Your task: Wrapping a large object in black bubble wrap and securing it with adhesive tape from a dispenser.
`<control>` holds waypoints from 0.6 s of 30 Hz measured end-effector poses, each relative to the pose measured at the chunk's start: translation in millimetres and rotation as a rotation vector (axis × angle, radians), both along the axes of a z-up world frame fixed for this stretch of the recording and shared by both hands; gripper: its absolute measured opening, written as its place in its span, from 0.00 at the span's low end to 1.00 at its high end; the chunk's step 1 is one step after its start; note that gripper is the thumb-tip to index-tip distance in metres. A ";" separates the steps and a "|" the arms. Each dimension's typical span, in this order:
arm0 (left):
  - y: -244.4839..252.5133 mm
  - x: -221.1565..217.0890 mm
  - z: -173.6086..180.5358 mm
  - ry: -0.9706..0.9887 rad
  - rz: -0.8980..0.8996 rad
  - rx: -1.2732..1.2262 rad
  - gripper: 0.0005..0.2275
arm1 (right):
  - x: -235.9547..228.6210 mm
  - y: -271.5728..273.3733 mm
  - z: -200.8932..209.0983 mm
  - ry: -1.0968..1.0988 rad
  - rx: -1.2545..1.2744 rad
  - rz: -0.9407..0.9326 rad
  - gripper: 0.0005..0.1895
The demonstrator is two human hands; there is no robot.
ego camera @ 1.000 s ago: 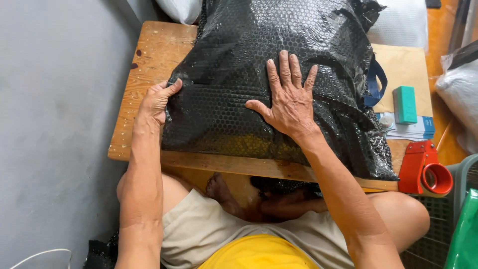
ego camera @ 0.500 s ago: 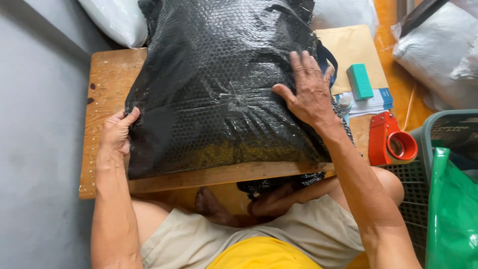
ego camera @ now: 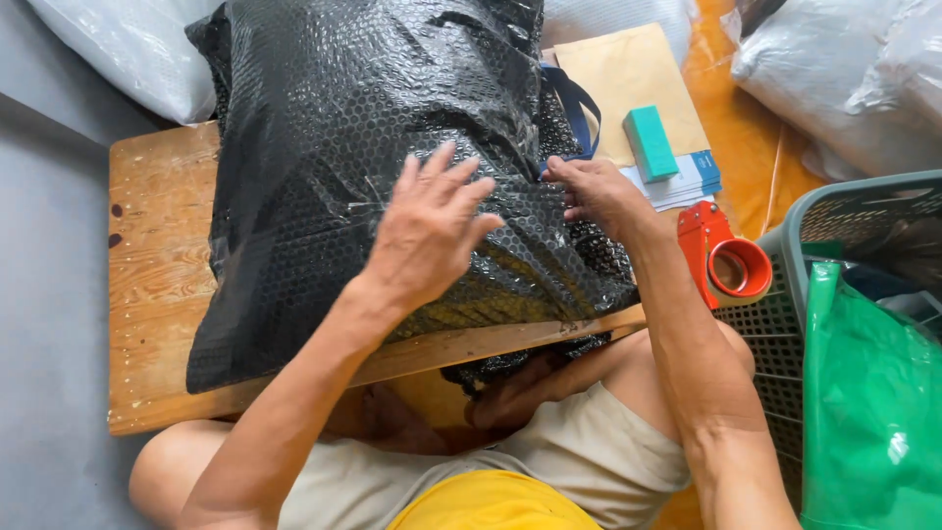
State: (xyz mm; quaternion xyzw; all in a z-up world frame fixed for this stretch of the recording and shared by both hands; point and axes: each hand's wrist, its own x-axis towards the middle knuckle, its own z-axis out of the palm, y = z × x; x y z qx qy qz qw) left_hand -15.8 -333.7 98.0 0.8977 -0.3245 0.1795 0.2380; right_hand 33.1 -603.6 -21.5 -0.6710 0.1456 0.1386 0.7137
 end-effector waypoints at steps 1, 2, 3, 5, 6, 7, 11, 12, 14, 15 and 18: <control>-17.5 1.7 -17.5 -0.058 -0.028 0.117 0.17 | -3.1 5.6 8.3 -0.014 -0.058 0.019 0.29; -38.1 5.0 -34.6 -0.119 -0.060 0.233 0.23 | -4.8 7.5 17.8 -0.030 -0.118 0.035 0.31; -46.4 4.4 -43.8 -0.117 -0.066 0.237 0.23 | -3.7 5.3 10.3 -0.027 -0.114 0.030 0.31; -57.2 4.8 -61.9 -0.030 -0.027 0.365 0.27 | 1.2 6.0 -2.2 -0.026 -0.114 0.053 0.24; -58.5 3.9 -61.9 -0.031 -0.028 0.368 0.27 | 3.7 0.9 -11.8 -0.026 -0.111 0.051 0.24; -59.7 3.5 -62.1 -0.018 -0.030 0.387 0.27 | 6.7 -4.3 -21.5 -0.062 -0.113 0.040 0.18; -61.0 2.0 -62.8 0.002 -0.032 0.432 0.27 | 0.7 -17.7 -6.6 -0.156 0.006 0.006 0.09; -62.1 2.4 -62.9 0.003 -0.029 0.434 0.27 | 3.7 -20.1 -4.9 -0.156 0.008 0.009 0.09; -64.0 3.2 -63.3 0.043 -0.043 0.458 0.28 | 8.2 -25.1 -2.2 -0.191 0.091 -0.028 0.09; -64.7 3.2 -64.5 0.045 -0.046 0.461 0.28 | 9.8 -29.3 -9.1 -0.189 0.094 -0.031 0.09; -67.5 3.1 -66.1 0.050 -0.034 0.463 0.28 | 10.9 -40.0 -22.8 -0.273 0.349 -0.030 0.15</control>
